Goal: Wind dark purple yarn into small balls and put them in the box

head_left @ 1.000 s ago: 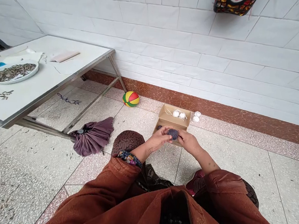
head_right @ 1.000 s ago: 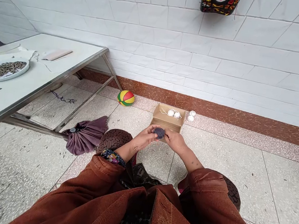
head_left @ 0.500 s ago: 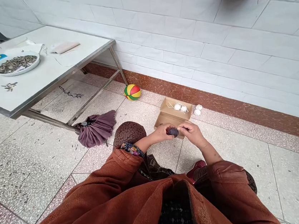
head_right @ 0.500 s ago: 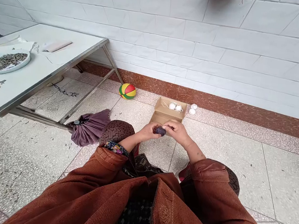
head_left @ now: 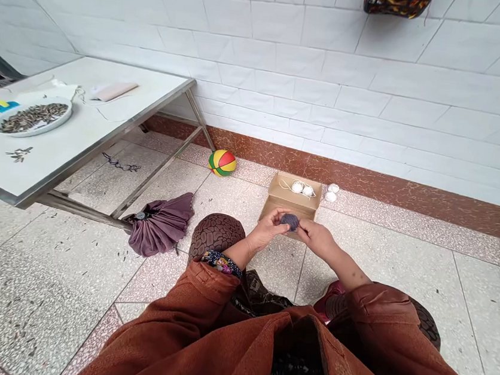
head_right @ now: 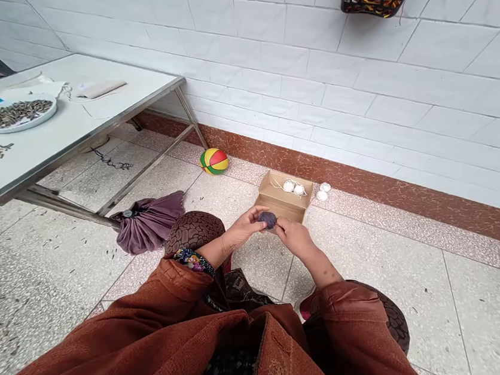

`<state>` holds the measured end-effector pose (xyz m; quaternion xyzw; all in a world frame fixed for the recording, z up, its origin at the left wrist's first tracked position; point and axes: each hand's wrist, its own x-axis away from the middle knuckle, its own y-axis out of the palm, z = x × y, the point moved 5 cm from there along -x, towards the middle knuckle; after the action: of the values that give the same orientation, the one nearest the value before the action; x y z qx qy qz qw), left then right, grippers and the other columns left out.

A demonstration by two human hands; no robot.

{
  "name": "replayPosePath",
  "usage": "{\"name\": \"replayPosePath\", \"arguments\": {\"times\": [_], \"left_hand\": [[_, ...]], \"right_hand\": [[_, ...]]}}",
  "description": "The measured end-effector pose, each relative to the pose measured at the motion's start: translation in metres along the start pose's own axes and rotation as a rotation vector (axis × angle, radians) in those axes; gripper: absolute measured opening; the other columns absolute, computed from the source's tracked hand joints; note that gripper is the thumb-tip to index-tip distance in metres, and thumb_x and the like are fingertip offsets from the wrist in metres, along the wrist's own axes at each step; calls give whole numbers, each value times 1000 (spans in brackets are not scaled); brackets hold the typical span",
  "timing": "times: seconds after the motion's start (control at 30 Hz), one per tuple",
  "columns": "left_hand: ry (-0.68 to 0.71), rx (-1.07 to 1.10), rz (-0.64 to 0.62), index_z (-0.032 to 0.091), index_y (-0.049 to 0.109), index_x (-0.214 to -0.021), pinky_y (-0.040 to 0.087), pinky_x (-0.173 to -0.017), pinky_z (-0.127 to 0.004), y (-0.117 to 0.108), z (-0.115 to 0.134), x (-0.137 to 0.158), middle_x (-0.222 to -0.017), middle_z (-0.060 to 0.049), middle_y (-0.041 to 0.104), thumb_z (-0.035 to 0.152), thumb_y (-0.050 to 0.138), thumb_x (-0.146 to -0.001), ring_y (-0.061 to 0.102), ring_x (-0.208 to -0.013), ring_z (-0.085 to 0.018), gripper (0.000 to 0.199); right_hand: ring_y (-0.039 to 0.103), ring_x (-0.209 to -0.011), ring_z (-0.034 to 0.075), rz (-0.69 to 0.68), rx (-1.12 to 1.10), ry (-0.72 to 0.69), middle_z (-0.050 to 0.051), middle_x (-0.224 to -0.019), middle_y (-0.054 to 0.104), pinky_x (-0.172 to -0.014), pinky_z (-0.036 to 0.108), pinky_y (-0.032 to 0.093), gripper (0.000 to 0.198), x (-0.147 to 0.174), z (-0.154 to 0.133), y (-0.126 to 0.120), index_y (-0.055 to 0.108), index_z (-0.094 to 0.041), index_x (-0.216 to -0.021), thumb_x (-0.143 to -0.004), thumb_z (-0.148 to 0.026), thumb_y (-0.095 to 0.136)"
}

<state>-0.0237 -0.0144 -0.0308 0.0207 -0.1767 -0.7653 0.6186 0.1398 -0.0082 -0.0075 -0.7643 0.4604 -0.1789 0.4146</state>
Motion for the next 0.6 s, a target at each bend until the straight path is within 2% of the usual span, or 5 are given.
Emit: {"name": "replayPosePath", "arguments": {"times": [0.13, 0.23, 0.43, 0.53, 0.6], "left_hand": [[7, -190, 144, 18, 61, -112, 48, -79, -30, -11, -2, -5, -96, -4, 66, 20, 80, -63, 60, -83, -15, 52], [42, -312, 132, 19, 61, -112, 47, -79, -30, -10, 0, 0, -88, -1, 64, 14, 81, -58, 59, -80, -16, 57], [114, -357, -184, 20, 52, -135, 44, -71, -26, 9, 3, 17, -84, 2, 60, 11, 81, -55, 57, -74, -14, 85], [89, -257, -331, 22, 46, -142, 43, -70, -25, 19, 5, 22, -84, 3, 58, 15, 82, -60, 56, -75, -13, 90], [60, -149, -351, 24, 48, -142, 43, -72, -25, 21, 9, 22, -86, 1, 59, 19, 83, -62, 56, -77, -13, 87]], "right_hand": [[64, -78, 17, -75, -187, -158, 3, -85, 70, -74, 28, 48, 19, 7, -20, -6, 68, -22, -90, -98, -32, 54], [64, -74, 17, -88, -322, -164, 4, -83, 70, -71, 28, 49, 24, 8, -27, -11, 71, -21, -89, -96, -39, 58], [63, -76, 18, 18, -380, -122, 5, -83, 69, -74, 31, 50, 31, 4, -25, -17, 74, -21, -88, -94, -48, 61], [63, -79, 18, 77, -369, -97, 5, -85, 70, -77, 32, 50, 27, 1, -18, -16, 72, -21, -87, -96, -42, 58], [63, -79, 18, 95, -344, -57, 4, -84, 69, -77, 31, 49, 24, 0, -11, -13, 69, -21, -86, -97, -36, 54]]}}
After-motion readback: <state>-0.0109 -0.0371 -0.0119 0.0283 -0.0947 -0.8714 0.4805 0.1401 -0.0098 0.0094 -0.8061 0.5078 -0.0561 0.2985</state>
